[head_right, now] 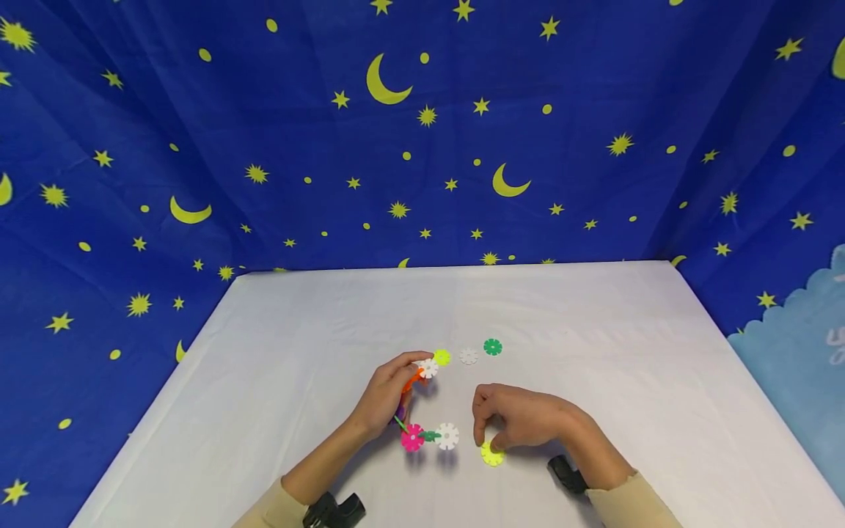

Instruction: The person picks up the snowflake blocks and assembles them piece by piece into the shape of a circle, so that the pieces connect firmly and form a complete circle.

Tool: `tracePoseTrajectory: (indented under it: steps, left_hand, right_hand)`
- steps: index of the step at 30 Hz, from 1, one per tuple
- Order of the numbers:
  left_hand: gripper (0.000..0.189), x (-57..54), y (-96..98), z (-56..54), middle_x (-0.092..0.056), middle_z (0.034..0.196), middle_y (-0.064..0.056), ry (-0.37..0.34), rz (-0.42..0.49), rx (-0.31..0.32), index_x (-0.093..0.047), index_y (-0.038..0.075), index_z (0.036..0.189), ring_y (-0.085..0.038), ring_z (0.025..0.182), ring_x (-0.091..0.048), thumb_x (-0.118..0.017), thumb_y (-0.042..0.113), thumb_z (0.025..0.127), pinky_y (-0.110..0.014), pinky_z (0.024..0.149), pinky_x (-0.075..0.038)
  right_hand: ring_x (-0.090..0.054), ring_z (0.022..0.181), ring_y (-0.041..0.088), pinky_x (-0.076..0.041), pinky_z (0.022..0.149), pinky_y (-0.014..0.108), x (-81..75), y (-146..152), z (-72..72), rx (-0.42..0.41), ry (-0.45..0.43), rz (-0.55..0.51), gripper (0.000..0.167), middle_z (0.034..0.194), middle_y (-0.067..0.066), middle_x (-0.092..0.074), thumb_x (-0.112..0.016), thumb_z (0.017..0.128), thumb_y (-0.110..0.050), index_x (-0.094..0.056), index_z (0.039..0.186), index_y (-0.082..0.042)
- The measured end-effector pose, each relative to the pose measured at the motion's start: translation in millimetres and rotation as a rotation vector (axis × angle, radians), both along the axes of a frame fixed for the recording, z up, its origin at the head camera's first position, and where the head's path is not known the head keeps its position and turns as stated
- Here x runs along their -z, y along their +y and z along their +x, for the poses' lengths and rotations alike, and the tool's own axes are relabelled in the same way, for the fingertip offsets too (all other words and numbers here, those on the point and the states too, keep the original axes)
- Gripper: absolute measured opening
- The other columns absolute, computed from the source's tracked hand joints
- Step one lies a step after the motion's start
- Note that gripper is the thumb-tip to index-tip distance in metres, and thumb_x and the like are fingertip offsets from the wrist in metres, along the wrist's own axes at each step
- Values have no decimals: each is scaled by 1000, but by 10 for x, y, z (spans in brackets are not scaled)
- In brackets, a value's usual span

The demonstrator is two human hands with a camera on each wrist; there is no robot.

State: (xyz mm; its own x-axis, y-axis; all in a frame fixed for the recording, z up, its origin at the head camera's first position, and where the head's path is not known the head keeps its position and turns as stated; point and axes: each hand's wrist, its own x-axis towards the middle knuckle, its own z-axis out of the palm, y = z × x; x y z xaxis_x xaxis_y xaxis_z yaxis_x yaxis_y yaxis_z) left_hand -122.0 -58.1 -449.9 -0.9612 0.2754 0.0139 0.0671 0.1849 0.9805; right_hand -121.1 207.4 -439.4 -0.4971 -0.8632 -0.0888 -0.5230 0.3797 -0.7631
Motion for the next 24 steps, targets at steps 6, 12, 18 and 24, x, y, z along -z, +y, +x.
tracePoseTrajectory:
  steps: [6, 12, 18, 24]
  left_hand:
    - [31, 5, -5, 3, -66, 90, -8, -4, -1, 2, -64, 15, 124, -10, 42, -40, -44, 22, 101, -27, 37, -39]
    - [30, 4, -10, -1, -67, 89, -6, 0, -9, -1, -65, 18, 123, -11, 44, -40, -45, 22, 101, -26, 38, -39]
    - [29, 5, -13, 5, -67, 89, -5, -5, -20, -4, -66, 22, 121, -11, 44, -40, -45, 22, 101, -26, 39, -39]
    - [29, 6, -12, 5, -67, 89, -8, 0, -30, 9, -66, 23, 121, -11, 43, -39, -45, 23, 101, -27, 40, -39]
  right_hand:
    - [-49, 84, 14, -45, 73, 23, -1, -7, 10, -10, 17, 3, 25, 97, -5, -51, -73, 80, -1, -69, 86, -26]
    - [-47, 93, 12, -43, 82, 27, -15, -2, 22, -10, 18, 23, 22, 101, -7, -50, -78, 79, -14, -69, 93, -28]
    - [-44, 94, 11, -42, 83, 28, -27, -14, 38, -15, 17, 38, 21, 99, -5, -48, -81, 75, -19, -69, 90, -29]
    - [-48, 89, 9, -44, 78, 25, -31, 9, 17, 16, -33, 41, 15, 99, -8, -53, -79, 78, -23, -66, 84, -25]
